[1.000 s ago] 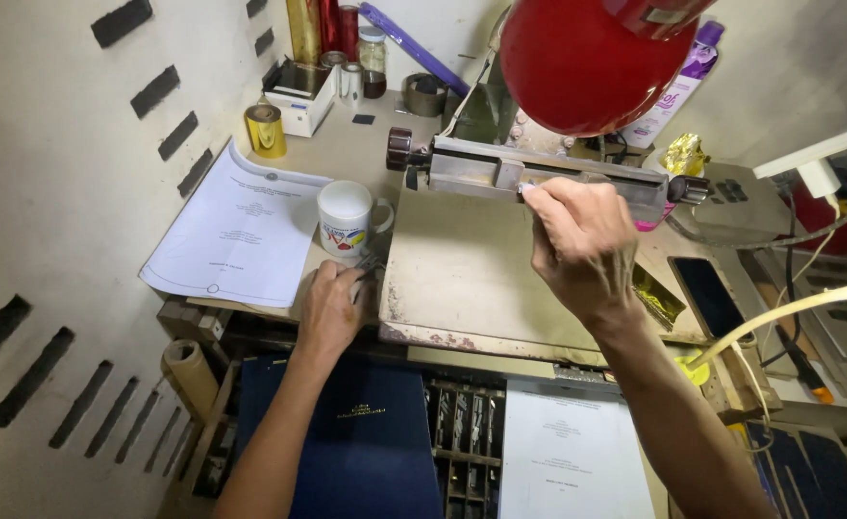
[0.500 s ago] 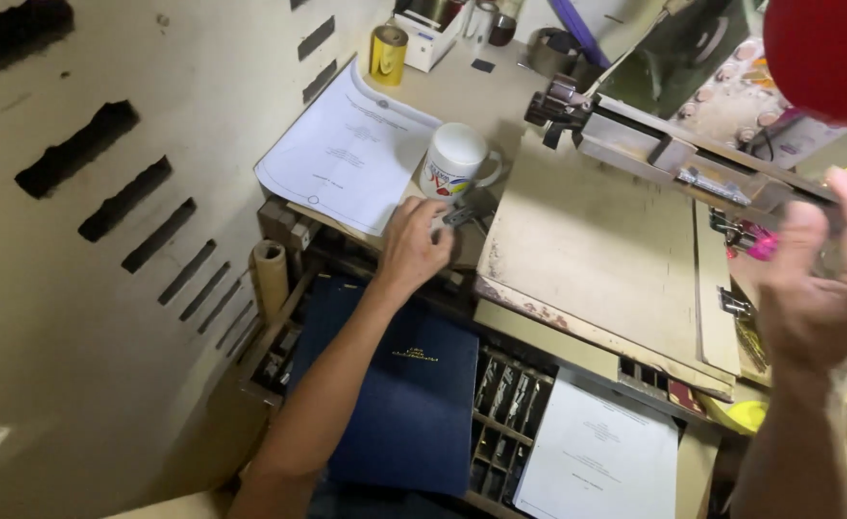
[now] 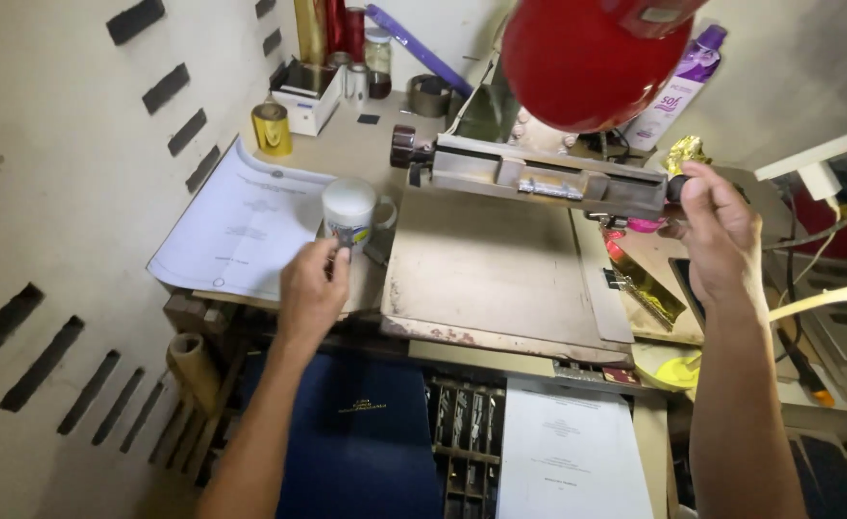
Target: Manually setting metal type characters into a hot foil stamping press to prepare for printing on book covers.
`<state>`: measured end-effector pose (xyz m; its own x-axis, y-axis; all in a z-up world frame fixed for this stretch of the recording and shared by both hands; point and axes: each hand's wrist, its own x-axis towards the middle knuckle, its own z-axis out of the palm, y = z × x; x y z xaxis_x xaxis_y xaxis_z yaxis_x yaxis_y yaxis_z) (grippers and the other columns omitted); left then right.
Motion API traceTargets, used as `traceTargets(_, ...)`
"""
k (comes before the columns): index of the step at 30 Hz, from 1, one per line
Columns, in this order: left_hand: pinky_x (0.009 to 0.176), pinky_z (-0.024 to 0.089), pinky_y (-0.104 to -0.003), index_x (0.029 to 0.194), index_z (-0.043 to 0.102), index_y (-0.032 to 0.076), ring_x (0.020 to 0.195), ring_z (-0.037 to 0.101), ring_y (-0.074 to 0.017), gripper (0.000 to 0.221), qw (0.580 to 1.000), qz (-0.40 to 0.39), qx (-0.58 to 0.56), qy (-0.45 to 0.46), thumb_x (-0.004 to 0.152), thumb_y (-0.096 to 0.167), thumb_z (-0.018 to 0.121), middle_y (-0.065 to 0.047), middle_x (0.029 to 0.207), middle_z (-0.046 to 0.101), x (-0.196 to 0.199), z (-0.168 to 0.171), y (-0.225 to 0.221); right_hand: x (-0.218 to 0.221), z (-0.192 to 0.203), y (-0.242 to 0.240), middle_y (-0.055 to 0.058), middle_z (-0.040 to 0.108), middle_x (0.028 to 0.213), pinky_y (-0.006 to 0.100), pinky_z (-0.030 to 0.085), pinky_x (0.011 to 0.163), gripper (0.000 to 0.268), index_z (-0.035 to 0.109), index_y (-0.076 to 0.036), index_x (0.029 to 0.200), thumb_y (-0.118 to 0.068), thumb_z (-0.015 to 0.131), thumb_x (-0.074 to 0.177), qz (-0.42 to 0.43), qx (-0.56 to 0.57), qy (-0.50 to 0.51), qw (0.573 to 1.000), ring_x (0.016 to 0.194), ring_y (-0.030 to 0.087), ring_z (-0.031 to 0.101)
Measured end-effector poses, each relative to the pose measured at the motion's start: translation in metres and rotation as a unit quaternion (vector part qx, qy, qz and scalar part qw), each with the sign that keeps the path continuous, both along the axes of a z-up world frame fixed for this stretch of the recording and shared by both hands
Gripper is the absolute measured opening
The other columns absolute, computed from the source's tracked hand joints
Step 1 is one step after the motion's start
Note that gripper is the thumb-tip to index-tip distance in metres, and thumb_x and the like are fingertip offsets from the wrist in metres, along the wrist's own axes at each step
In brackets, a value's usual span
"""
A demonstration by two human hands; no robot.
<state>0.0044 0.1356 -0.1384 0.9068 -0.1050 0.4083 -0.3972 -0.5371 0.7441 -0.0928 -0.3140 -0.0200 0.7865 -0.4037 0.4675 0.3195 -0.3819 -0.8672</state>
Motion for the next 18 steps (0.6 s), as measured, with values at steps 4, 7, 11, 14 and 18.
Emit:
traceTargets(4, 0.076, 0.058, -0.038, 0.138, 0.055, 0.009, 0.082, 0.072, -0.0246, 0.044, 0.995, 0.015, -0.032, -0.094, 0.096, 0.015, 0.063, -0.012, 0.103, 0.072, -0.034, 0.09, -0.007, -0.002, 0.001, 0.0, 0.003, 0.062, 0.117, 0.022, 0.06, 0.073, 0.031, 0.061, -0.015, 0.139, -0.029, 0.06, 0.111, 0.018, -0.015, -0.011, 1.0, 0.095, 0.012, 0.062)
traceTargets(7, 0.068, 0.064, -0.024, 0.134, 0.062, 0.002, 0.077, 0.072, -0.0165, 0.036, 0.98, -0.067, -0.021, -0.189, 0.099, 0.009, 0.059, -0.013, 0.114, 0.072, -0.042, 0.137, -0.036, -0.001, 0.0, -0.001, -0.003, 0.061, 0.113, 0.014, 0.055, 0.068, 0.026, 0.064, -0.015, 0.134, -0.026, 0.063, 0.11, 0.015, -0.037, -0.041, 0.998, 0.086, 0.004, 0.057)
traceTargets(11, 0.049, 0.051, -0.021, 0.122, 0.07, 0.003, 0.056, 0.059, -0.0062, 0.026, 0.955, -0.106, -0.033, -0.274, 0.098, 0.013, 0.066, 0.001, 0.073, 0.073, -0.031, 0.174, -0.089, 0.003, -0.007, -0.009, -0.005, 0.057, 0.115, 0.012, 0.045, 0.08, 0.025, 0.063, -0.015, 0.136, -0.021, 0.063, 0.112, 0.004, -0.075, -0.053, 0.996, 0.094, 0.003, 0.049)
traceTargets(14, 0.048, 0.044, -0.022, 0.105, 0.073, 0.005, 0.047, 0.041, -0.0054, 0.013, 0.937, -0.117, -0.045, -0.325, 0.095, 0.012, 0.07, 0.009, 0.054, 0.049, -0.014, 0.189, -0.121, 0.008, -0.013, -0.017, -0.005, 0.058, 0.116, 0.01, 0.046, 0.077, 0.023, 0.064, -0.015, 0.136, -0.019, 0.063, 0.113, 0.005, -0.091, -0.072, 0.993, 0.093, 0.003, 0.05)
traceTargets(18, 0.034, 0.04, -0.02, 0.049, 0.044, 0.014, 0.036, 0.047, -0.006, 0.043, 0.903, -0.129, -0.087, -0.4, 0.079, -0.008, 0.065, 0.008, 0.042, 0.044, 0.012, 0.182, -0.158, 0.007, -0.011, -0.018, -0.004, 0.058, 0.106, 0.013, 0.042, 0.067, 0.025, 0.063, -0.013, 0.137, -0.022, 0.063, 0.114, 0.008, -0.108, -0.073, 0.991, 0.083, 0.004, 0.046)
